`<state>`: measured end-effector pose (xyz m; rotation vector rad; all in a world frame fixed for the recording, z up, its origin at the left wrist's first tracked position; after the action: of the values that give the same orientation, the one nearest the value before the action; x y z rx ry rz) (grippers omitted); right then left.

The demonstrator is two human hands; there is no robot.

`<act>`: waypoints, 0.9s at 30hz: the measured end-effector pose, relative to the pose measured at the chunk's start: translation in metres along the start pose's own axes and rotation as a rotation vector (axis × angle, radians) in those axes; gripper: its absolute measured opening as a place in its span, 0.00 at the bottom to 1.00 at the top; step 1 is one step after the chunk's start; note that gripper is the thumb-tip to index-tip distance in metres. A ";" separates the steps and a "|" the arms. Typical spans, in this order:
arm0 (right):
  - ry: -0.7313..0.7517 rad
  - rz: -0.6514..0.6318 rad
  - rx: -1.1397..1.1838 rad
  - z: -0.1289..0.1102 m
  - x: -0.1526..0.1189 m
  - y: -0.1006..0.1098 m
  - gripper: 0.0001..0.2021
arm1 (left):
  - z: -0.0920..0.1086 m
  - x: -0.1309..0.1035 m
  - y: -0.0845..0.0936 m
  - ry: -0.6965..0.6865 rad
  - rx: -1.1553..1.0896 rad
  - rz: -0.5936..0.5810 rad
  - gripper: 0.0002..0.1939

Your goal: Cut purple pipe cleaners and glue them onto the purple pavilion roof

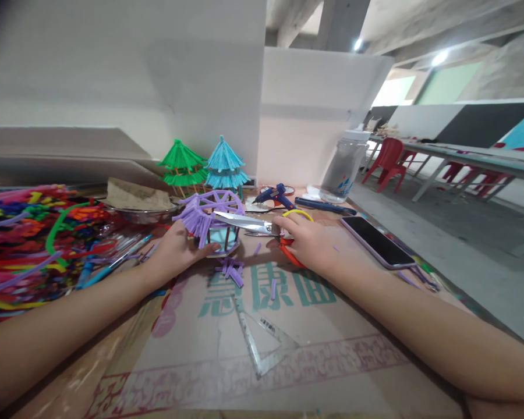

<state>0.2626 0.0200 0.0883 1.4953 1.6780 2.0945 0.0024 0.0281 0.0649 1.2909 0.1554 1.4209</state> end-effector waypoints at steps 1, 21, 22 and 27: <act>-0.015 -0.013 -0.002 0.001 0.000 0.000 0.17 | 0.000 0.000 0.000 0.007 -0.006 -0.004 0.28; -0.090 0.072 0.114 0.012 0.002 -0.002 0.20 | 0.004 0.004 -0.004 -0.044 -0.045 -0.074 0.26; -0.059 0.053 0.108 0.008 0.003 -0.003 0.20 | 0.003 0.004 -0.004 -0.035 -0.037 -0.076 0.26; 0.013 0.020 0.091 -0.002 0.003 -0.005 0.16 | -0.005 0.002 -0.006 0.004 0.010 -0.076 0.25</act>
<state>0.2573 0.0228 0.0864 1.5319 1.7931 2.0687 0.0032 0.0349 0.0598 1.2768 0.2122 1.3597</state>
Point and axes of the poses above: each hand's wrist, its own x-axis towards the middle knuckle, its own y-axis out of the back of the hand, z = x × y, the point moved 7 cm from there along x, towards the middle knuckle, and after that the axes turned 6 degrees about x, right-handed, at the moved point
